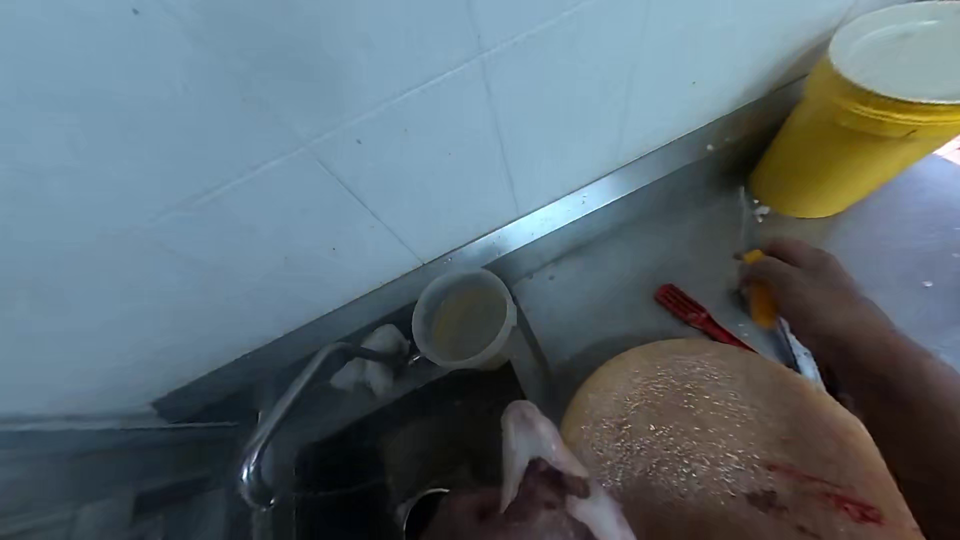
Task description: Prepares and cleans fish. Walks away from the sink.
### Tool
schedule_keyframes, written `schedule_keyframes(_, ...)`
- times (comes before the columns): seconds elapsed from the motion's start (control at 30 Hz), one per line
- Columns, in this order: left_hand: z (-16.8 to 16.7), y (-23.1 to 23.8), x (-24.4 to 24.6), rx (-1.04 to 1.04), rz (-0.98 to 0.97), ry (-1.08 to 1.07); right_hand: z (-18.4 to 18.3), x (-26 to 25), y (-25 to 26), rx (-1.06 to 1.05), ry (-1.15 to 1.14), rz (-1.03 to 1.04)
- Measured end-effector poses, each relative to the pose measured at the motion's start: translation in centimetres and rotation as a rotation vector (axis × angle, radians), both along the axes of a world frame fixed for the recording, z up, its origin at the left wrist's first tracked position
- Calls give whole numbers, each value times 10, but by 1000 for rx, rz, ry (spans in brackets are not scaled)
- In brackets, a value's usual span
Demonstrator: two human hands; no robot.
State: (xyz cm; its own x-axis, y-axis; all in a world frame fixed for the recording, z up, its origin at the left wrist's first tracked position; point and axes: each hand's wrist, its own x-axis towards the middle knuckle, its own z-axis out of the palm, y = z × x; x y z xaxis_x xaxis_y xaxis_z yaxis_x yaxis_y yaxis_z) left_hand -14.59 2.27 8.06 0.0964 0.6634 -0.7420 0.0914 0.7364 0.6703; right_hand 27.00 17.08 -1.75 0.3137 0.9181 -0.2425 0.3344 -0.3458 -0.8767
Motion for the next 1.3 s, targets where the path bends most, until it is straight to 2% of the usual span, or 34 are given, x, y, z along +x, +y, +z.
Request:
schedule_keyframes(0.1,-3,18,32,-27,-130,1,59,-12,-117,160,187,30)
schedule_keyframes(0.17,-22,29,55,-64,-233,76,84,-27,-183,168,252,218)
schedule_keyframes(0.23,-52,35,80,-52,-315,184,92,-47,-222,116,220,450)
schedule_keyframes(0.3,-77,37,96,35,-351,291,89,-67,-238,12,77,578)
schedule_keyframes(0.37,-89,39,102,143,-365,384,82,-76,-240,-104,-90,588)
schedule_keyframes(0.43,-92,40,101,167,-393,403,71,-78,-232,-197,-185,600)
schedule_keyframes(0.57,-91,41,103,158,-453,431,60,-96,-190,-227,-328,652)
schedule_keyframes(0.67,-92,40,106,139,-427,414,66,-112,-158,-393,-381,734)
schedule_keyframes(0.83,-98,38,110,180,-362,349,83,-124,-144,-531,-523,882)
schedule_keyframes(0.97,-100,35,114,163,-352,355,97,-109,-129,-573,-523,991)
schedule_keyframes(1.07,-100,34,113,147,-316,337,104,-103,-121,-574,-499,964)
schedule_keyframes(1.17,-103,32,110,137,-298,296,93,-109,-119,-554,-466,915)
schedule_keyframes(1.3,-107,33,108,148,-294,272,93,-103,-116,-607,-457,1005)
